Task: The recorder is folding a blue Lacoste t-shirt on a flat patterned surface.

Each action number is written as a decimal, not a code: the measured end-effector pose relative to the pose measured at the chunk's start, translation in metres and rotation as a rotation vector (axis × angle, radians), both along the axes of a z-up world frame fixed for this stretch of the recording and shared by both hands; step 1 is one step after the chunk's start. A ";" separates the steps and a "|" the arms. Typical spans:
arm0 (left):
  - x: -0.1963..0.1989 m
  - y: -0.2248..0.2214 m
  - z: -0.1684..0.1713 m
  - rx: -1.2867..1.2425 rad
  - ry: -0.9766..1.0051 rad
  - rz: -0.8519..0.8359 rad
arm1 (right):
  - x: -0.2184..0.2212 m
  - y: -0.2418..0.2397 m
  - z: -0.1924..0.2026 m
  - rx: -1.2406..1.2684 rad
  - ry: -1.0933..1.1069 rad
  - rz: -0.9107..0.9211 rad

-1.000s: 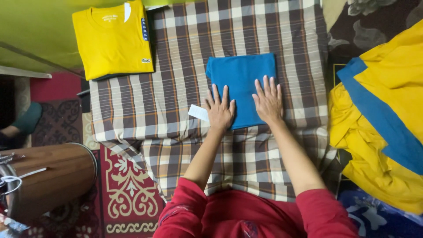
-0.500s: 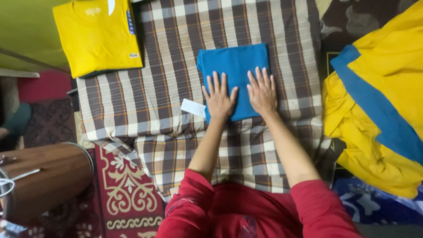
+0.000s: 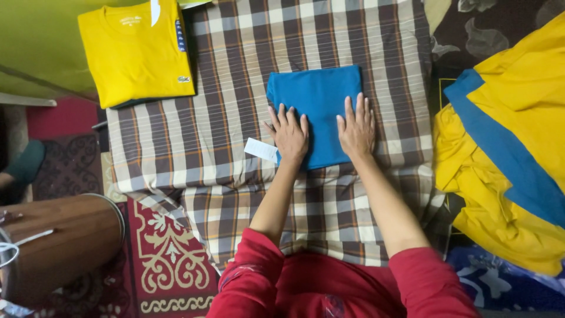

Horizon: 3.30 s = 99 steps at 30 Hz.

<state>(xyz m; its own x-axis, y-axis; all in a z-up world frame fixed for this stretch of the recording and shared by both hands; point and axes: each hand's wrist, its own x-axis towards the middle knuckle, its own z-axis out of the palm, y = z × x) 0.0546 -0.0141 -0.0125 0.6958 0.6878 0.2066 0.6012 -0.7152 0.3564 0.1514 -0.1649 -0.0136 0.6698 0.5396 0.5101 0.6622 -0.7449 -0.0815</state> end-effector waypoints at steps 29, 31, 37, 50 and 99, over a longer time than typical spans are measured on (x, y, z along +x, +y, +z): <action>-0.053 0.010 0.001 0.004 0.079 -0.389 | 0.009 -0.003 -0.015 0.064 0.012 -0.073; -0.065 0.008 -0.009 0.008 0.062 -0.406 | 0.009 -0.004 -0.012 0.071 0.006 -0.087; -0.110 -0.012 0.000 -0.054 0.071 -0.452 | 0.014 -0.001 -0.042 0.288 0.087 -0.277; 0.006 0.029 0.080 -1.460 -0.529 -0.025 | -0.018 0.042 0.219 0.330 1.251 0.504; 0.026 0.079 -0.007 0.051 0.162 -0.047 | 0.038 0.045 -0.001 -0.141 0.335 0.026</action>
<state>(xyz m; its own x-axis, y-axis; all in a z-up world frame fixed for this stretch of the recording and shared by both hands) 0.0808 0.0644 -0.0194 0.7537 0.6456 0.1229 0.6136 -0.7583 0.2200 0.1898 -0.1201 -0.0145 0.7721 0.6082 0.1844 0.6352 -0.7474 -0.1948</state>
